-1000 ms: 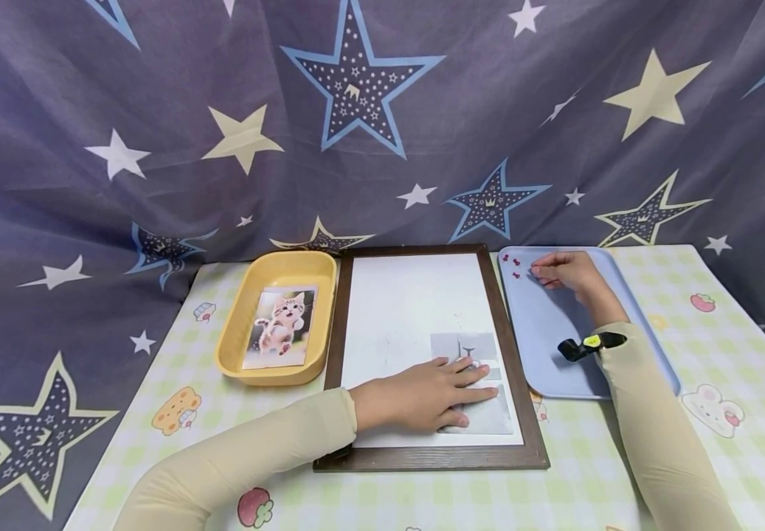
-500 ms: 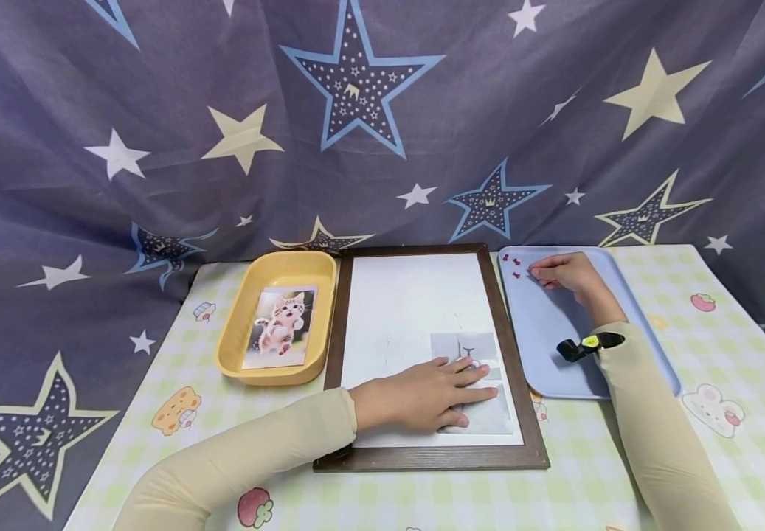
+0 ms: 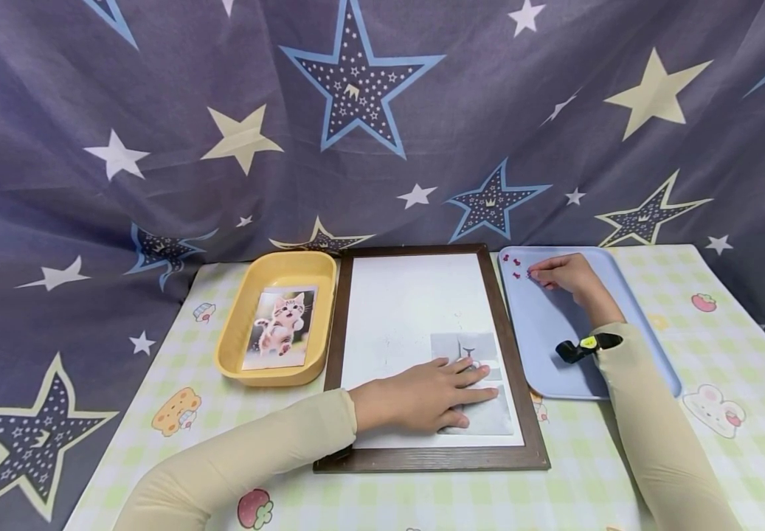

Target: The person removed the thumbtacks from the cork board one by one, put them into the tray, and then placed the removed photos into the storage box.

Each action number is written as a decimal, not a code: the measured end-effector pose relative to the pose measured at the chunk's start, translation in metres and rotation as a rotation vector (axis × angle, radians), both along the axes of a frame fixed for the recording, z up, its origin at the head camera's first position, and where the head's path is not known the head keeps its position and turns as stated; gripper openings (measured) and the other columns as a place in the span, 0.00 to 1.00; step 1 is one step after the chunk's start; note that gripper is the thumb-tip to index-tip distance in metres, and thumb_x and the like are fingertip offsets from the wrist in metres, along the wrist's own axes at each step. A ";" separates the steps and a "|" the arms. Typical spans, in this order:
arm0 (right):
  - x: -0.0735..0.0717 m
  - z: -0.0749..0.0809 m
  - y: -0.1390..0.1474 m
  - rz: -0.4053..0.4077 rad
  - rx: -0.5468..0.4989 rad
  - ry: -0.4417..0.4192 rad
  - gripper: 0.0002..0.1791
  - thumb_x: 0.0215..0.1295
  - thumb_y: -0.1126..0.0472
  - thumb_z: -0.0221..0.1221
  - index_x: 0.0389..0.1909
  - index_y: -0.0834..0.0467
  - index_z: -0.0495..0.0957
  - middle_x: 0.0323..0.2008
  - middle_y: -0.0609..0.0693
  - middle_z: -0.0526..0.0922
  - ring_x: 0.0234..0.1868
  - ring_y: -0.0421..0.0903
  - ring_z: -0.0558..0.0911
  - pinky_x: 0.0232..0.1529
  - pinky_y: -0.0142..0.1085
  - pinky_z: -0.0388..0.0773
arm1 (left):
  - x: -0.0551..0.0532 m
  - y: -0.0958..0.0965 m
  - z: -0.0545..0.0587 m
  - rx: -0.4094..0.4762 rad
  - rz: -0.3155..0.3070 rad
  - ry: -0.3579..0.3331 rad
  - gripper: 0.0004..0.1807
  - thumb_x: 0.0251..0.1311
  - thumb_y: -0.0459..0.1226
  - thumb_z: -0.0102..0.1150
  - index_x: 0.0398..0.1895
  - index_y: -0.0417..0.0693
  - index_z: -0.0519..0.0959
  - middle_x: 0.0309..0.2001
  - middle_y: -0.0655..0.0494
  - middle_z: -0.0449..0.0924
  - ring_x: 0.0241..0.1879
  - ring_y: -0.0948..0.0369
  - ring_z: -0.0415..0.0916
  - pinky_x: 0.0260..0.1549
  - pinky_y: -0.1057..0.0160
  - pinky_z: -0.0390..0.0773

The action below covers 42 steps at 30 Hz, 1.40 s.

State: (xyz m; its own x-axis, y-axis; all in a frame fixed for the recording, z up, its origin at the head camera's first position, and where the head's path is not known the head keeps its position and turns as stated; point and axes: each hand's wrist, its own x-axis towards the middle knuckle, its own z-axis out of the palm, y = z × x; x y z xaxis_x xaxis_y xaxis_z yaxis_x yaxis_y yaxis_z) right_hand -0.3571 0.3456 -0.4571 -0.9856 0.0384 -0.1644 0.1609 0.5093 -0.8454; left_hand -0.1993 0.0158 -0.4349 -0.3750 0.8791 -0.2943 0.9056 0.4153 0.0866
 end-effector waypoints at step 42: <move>0.000 0.001 -0.001 0.001 -0.010 0.006 0.21 0.70 0.64 0.62 0.58 0.74 0.78 0.22 0.33 0.82 0.24 0.31 0.76 0.27 0.26 0.76 | 0.000 0.000 0.001 -0.001 -0.007 0.012 0.34 0.79 0.55 0.37 0.83 0.66 0.46 0.84 0.56 0.40 0.83 0.54 0.39 0.79 0.50 0.55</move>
State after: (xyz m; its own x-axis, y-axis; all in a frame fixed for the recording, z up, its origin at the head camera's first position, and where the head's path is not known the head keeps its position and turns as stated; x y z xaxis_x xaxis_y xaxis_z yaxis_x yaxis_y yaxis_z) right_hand -0.3570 0.3442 -0.4562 -0.9867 0.0360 -0.1588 0.1553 0.5006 -0.8516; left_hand -0.1989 0.0156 -0.4337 -0.3719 0.8814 -0.2911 0.9095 0.4087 0.0756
